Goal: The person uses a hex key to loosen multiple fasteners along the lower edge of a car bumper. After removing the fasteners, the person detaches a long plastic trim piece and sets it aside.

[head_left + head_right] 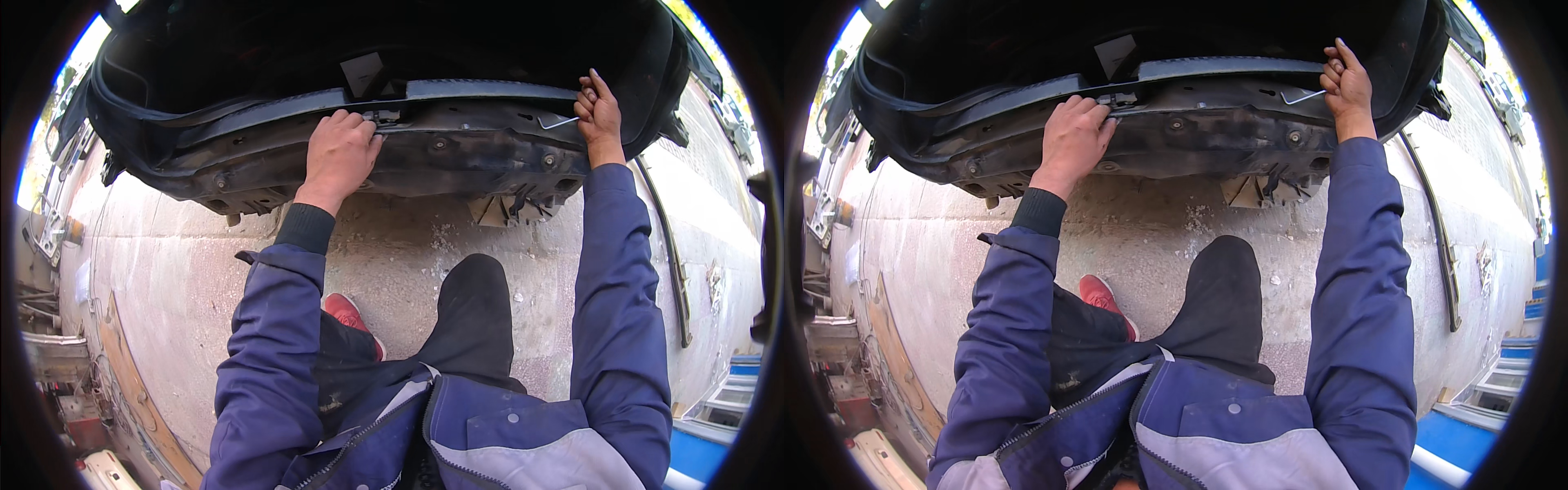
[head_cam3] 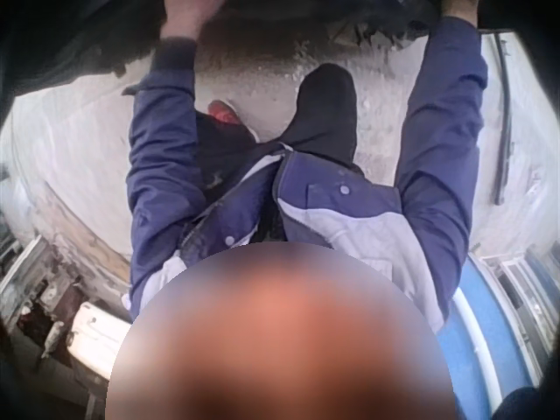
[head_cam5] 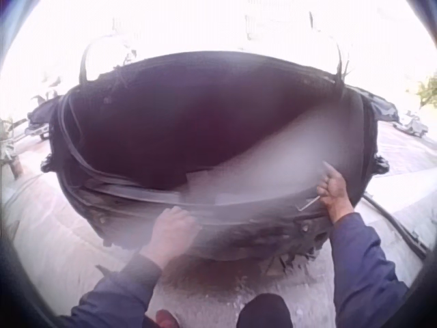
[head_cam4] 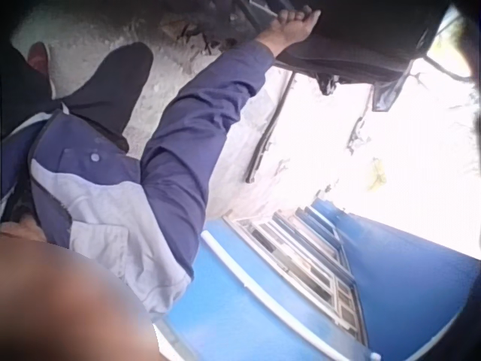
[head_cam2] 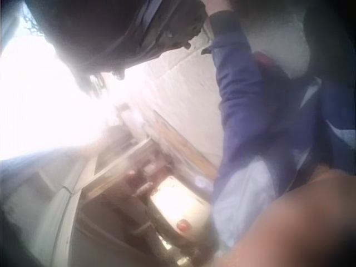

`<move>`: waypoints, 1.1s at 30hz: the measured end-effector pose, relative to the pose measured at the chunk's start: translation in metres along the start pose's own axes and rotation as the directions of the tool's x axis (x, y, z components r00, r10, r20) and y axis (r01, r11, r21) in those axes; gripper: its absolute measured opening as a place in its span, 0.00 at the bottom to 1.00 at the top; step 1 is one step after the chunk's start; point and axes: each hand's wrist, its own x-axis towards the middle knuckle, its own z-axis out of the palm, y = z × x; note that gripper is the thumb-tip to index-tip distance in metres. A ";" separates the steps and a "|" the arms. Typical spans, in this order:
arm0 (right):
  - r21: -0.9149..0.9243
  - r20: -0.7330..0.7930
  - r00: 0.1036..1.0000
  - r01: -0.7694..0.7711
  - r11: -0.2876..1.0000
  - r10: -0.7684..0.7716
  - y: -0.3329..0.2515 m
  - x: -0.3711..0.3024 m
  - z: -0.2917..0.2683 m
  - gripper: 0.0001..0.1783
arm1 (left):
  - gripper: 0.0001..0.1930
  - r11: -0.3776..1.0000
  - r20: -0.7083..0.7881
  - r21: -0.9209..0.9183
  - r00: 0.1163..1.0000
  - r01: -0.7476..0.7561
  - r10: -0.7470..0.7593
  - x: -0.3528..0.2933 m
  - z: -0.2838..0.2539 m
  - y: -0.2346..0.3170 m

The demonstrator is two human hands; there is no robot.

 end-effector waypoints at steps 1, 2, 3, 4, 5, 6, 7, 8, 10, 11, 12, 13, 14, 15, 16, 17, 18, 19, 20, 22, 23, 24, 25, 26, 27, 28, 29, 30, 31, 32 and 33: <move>0.001 0.011 1.000 0.001 1.000 -0.001 0.000 0.001 -0.001 0.17 | 0.08 1.000 -0.005 -0.002 1.000 0.003 -0.003 0.001 0.001 0.001; -0.003 0.007 1.000 0.003 1.000 -0.003 0.001 0.001 -0.002 0.17 | 0.08 1.000 -0.007 -0.002 1.000 0.009 -0.009 0.001 0.002 0.002; 0.001 0.020 1.000 0.002 1.000 -0.002 0.001 0.002 -0.003 0.17 | 0.08 1.000 0.007 -0.001 0.999 0.031 -0.031 0.000 0.002 0.002; 0.006 0.038 0.999 0.006 1.000 -0.006 0.002 0.003 -0.004 0.17 | 0.08 1.000 -0.014 0.012 1.000 0.016 -0.016 0.000 0.001 0.003; 0.003 0.036 0.999 0.015 1.000 -0.015 0.003 0.004 -0.006 0.17 | 0.08 1.000 -0.018 0.022 1.000 0.016 -0.016 -0.001 0.002 0.005; 0.000 0.033 0.999 0.025 1.000 -0.025 0.004 0.005 -0.008 0.17 | 0.08 0.999 -0.022 0.031 1.000 0.016 -0.016 -0.001 0.002 0.006; -0.003 0.053 0.999 0.011 1.000 -0.011 0.004 0.007 -0.009 0.17 | 0.08 0.999 -0.013 0.047 1.000 0.018 -0.018 -0.001 0.001 0.007; 0.011 0.050 0.999 0.008 1.000 -0.009 0.004 0.008 -0.011 0.17 | 0.08 0.999 -0.012 0.045 1.000 0.024 -0.023 -0.001 0.001 0.009; 0.024 0.048 0.999 -0.001 1.000 -0.001 0.005 0.012 -0.013 0.17 | 0.08 0.999 -0.016 0.033 0.999 0.037 -0.036 -0.001 0.000 0.011; 0.026 0.053 0.999 -0.003 1.000 0.001 0.005 0.013 -0.013 0.17 | 0.08 0.999 -0.010 0.032 0.999 0.043 -0.043 -0.001 0.000 0.011; 0.023 0.045 0.999 0.000 1.000 -0.001 0.005 0.013 -0.014 0.17 | 0.08 0.999 -0.019 0.035 0.999 0.033 -0.032 0.000 0.000 0.011; 0.019 0.039 0.999 0.002 1.000 -0.002 0.005 0.014 -0.014 0.17 | 0.08 0.999 -0.022 0.036 0.999 0.032 -0.031 0.000 0.000 0.011; 0.015 0.034 0.999 0.002 1.000 -0.003 0.005 0.014 -0.014 0.17 | 0.08 0.999 -0.017 0.034 0.999 0.042 -0.041 0.000 0.000 0.012; 0.014 0.032 0.999 0.001 1.000 -0.002 0.005 0.014 -0.014 0.17 | 0.08 0.999 -0.026 0.037 0.999 0.039 -0.038 0.000 0.001 0.012; 0.014 0.030 1.000 -0.001 1.000 0.001 0.004 0.014 -0.014 0.17 | 0.08 0.998 -0.026 0.037 0.999 0.046 -0.045 -0.001 0.002 0.012; 0.014 0.029 1.000 -0.004 1.000 0.003 0.005 0.013 -0.013 0.17 | 0.08 0.998 -0.026 0.038 0.998 0.054 -0.053 -0.001 0.002 0.012; 0.011 0.025 1.000 -0.006 1.000 0.005 0.005 0.013 -0.013 0.17 | 0.08 0.998 -0.033 0.032 0.998 0.051 -0.050 -0.002 0.003 0.012; 0.008 0.022 1.000 -0.007 1.000 0.007 0.005 0.013 -0.013 0.17 | 0.08 0.998 -0.041 0.028 0.998 0.047 -0.046 -0.002 0.003 0.012; 0.005 0.018 1.000 -0.007 1.000 0.007 0.005 0.013 -0.013 0.17 | 0.08 0.999 -0.051 0.018 0.998 0.046 -0.045 -0.002 0.004 0.012; 0.006 0.023 1.000 -0.006 1.000 0.006 0.005 0.013 -0.012 0.17 | 0.08 0.999 -0.059 0.022 0.997 0.042 -0.041 -0.002 0.004 0.012; 0.006 0.026 1.000 -0.005 1.000 0.005 0.004 0.013 -0.012 0.17 | 0.08 0.999 -0.063 0.021 0.997 0.041 -0.040 -0.002 0.005 0.012; 0.003 0.029 1.000 -0.003 1.000 0.003 0.004 0.013 -0.012 0.17 | 0.08 0.999 -0.075 0.017 0.997 0.037 -0.036 -0.003 0.005 0.012; 0.000 0.033 0.999 -0.001 1.000 0.001 0.004 0.012 -0.012 0.17 | 0.08 0.999 -0.086 0.013 0.996 0.033 -0.032 -0.003 0.005 0.012; -0.002 0.036 0.999 0.001 1.000 -0.001 0.004 0.012 -0.012 0.17 | 0.08 1.000 -0.098 0.010 0.995 0.029 -0.027 -0.003 0.005 0.012; -0.005 0.033 0.999 0.000 1.000 0.000 0.004 0.011 -0.012 0.17 | 0.08 0.999 -0.096 0.011 0.995 0.034 -0.033 -0.003 0.006 0.012; -0.007 0.030 1.000 0.000 1.000 0.001 0.003 0.010 -0.012 0.17 | 0.08 0.999 -0.094 0.012 0.995 0.040 -0.039 -0.004 0.006 0.012; -0.009 0.026 1.000 -0.001 1.000 0.001 0.003 0.009 -0.011 0.17 | 0.08 0.999 -0.092 0.010 0.995 0.048 -0.047 -0.004 0.007 0.012; -0.007 0.025 1.000 -0.001 1.000 0.001 0.003 0.008 -0.011 0.17 | 0.08 0.999 -0.098 0.011 0.994 0.044 -0.043 -0.005 0.008 0.013; -0.004 0.023 1.000 0.000 1.000 0.001 0.003 0.007 -0.010 0.17 | 0.08 0.999 -0.103 0.009 0.994 0.043 -0.042 -0.006 0.009 0.013; -0.001 0.024 1.000 -0.001 1.000 0.001 0.003 0.007 -0.009 0.17 | 0.09 0.999 -0.111 0.005 0.993 0.045 -0.045 -0.007 0.010 0.013; 0.000 0.024 1.000 0.006 1.000 -0.006 0.003 0.005 -0.007 0.17 | 0.08 0.999 -0.110 0.002 0.993 0.045 -0.044 -0.008 0.010 0.013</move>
